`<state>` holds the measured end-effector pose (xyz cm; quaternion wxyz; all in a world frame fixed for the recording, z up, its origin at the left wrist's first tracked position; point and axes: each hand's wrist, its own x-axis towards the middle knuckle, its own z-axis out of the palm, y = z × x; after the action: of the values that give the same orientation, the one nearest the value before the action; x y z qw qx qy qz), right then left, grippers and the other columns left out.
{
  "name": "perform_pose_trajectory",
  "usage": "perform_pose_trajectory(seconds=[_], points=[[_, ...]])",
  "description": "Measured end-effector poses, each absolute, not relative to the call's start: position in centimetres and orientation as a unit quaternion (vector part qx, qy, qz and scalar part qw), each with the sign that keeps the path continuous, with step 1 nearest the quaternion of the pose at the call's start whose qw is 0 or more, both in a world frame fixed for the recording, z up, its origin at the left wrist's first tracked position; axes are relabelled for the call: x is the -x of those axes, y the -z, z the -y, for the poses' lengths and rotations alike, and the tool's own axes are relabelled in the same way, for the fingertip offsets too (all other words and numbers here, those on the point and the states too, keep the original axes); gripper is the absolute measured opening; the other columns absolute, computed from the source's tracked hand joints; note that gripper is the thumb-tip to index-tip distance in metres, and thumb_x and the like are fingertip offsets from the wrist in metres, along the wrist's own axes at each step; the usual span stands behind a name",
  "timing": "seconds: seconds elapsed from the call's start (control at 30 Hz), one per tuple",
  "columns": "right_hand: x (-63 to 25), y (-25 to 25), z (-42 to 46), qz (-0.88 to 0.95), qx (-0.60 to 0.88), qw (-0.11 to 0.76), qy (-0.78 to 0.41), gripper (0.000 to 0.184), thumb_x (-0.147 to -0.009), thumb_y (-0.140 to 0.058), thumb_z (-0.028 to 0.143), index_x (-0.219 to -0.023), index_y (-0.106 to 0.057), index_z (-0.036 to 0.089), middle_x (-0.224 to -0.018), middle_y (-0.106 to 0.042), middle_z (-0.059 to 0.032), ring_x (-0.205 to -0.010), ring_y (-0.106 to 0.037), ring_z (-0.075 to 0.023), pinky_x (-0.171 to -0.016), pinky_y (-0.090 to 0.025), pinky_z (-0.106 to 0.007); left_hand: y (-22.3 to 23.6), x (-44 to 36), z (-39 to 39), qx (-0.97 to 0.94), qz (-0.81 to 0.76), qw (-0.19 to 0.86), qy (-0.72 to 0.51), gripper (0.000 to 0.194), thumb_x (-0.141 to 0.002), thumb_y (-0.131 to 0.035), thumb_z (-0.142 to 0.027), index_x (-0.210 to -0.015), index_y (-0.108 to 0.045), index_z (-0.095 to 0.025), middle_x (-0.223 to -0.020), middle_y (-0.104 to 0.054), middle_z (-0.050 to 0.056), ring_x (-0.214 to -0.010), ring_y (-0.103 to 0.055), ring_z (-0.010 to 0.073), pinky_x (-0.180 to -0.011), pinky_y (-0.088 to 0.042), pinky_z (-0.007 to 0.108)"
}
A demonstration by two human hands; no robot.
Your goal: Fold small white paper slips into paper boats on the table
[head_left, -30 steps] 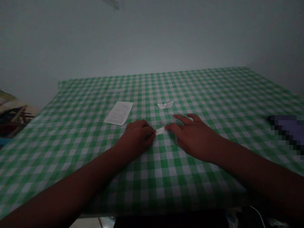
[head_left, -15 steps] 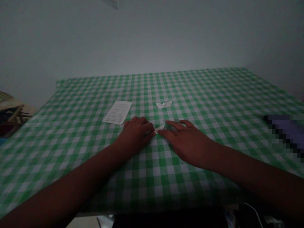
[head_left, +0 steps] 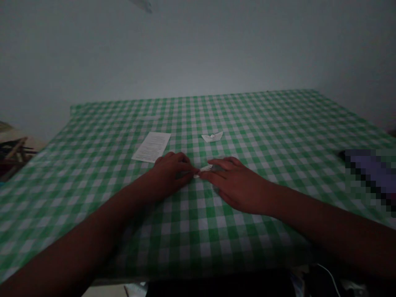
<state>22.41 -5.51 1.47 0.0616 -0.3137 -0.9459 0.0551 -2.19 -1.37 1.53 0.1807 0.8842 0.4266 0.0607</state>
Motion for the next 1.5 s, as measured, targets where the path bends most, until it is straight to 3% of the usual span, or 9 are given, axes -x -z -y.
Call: perform_pose_trajectory(seconds=[0.27,0.6,0.83,0.97,1.13,1.3,1.5], points=[[-22.2,-1.7,6.1,0.932,0.338,0.069,-0.116,0.052,-0.092,-0.045,0.01,-0.143,-0.046,0.015,-0.146,-0.053,-0.0139,-0.145,-0.031,-0.0334,-0.111,-0.034,-0.056,-0.8,1.7,1.2,-0.872,-0.448,0.174,-0.09,0.017,-0.091,-0.061,-0.033,-0.102,-0.074,-0.03,-0.106,-0.063,0.003,-0.101,-0.053,0.0228,-0.086,-0.041,0.038],[-22.1,-1.3,5.4,0.902,0.374,0.116,-0.183,0.048,-0.091,-0.045,0.01,-0.137,-0.053,0.022,-0.132,-0.063,-0.0073,-0.139,-0.038,-0.0266,-0.109,-0.037,-0.049,-1.4,2.7,0.4,-0.883,-0.412,0.21,-0.078,0.036,-0.088,-0.053,-0.013,-0.109,-0.074,-0.033,-0.115,-0.061,0.005,-0.104,-0.054,0.0227,-0.092,-0.042,0.042],[-22.9,-1.7,4.5,0.882,0.422,0.133,-0.16,0.04,-0.087,-0.047,0.008,-0.121,-0.063,0.022,-0.122,-0.069,-0.0041,-0.124,-0.051,-0.0254,-0.104,-0.037,-0.047,-1.5,3.3,0.2,-0.89,-0.39,0.221,-0.08,0.046,-0.086,-0.051,-0.006,-0.112,-0.074,-0.036,-0.116,-0.06,0.004,-0.102,-0.055,0.0207,-0.094,-0.043,0.042],[-23.5,-1.9,3.7,0.873,0.446,0.134,-0.147,0.036,-0.087,-0.047,0.008,-0.114,-0.066,0.023,-0.118,-0.071,-0.0029,-0.122,-0.053,-0.0246,-0.104,-0.036,-0.046,-1.7,3.0,0.8,-0.891,-0.391,0.213,-0.085,0.038,-0.086,-0.056,-0.013,-0.113,-0.073,-0.035,-0.117,-0.059,0.003,-0.105,-0.055,0.0219,-0.094,-0.043,0.042],[-23.7,-1.5,2.8,0.872,0.455,0.143,-0.108,0.03,-0.089,-0.047,0.012,-0.112,-0.065,0.019,-0.114,-0.071,-0.0072,-0.116,-0.056,-0.0253,-0.102,-0.038,-0.047,-0.7,1.7,1.3,-0.868,-0.449,0.166,-0.131,0.017,-0.088,-0.066,-0.04,-0.098,-0.076,-0.03,-0.115,-0.061,0.003,-0.108,-0.052,0.0252,-0.094,-0.04,0.046],[-23.4,-1.4,3.3,0.891,0.416,0.159,-0.088,0.038,-0.09,-0.046,0.012,-0.124,-0.06,0.015,-0.123,-0.067,-0.0122,-0.126,-0.052,-0.0266,-0.102,-0.04,-0.046,0.2,0.8,1.3,-0.851,-0.486,0.139,-0.143,0.013,-0.086,-0.069,-0.04,-0.088,-0.076,-0.029,-0.114,-0.063,0.002,-0.11,-0.049,0.0263,-0.095,-0.038,0.047],[-22.4,-2.0,5.2,0.918,0.386,0.068,-0.057,0.042,-0.093,-0.042,0.011,-0.133,-0.057,0.015,-0.131,-0.064,-0.0168,-0.14,-0.04,-0.0311,-0.104,-0.037,-0.053,0.0,0.8,1.6,-0.852,-0.484,0.138,-0.146,0.013,-0.085,-0.071,-0.042,-0.089,-0.075,-0.03,-0.114,-0.063,0.002,-0.111,-0.049,0.0271,-0.095,-0.037,0.048]])
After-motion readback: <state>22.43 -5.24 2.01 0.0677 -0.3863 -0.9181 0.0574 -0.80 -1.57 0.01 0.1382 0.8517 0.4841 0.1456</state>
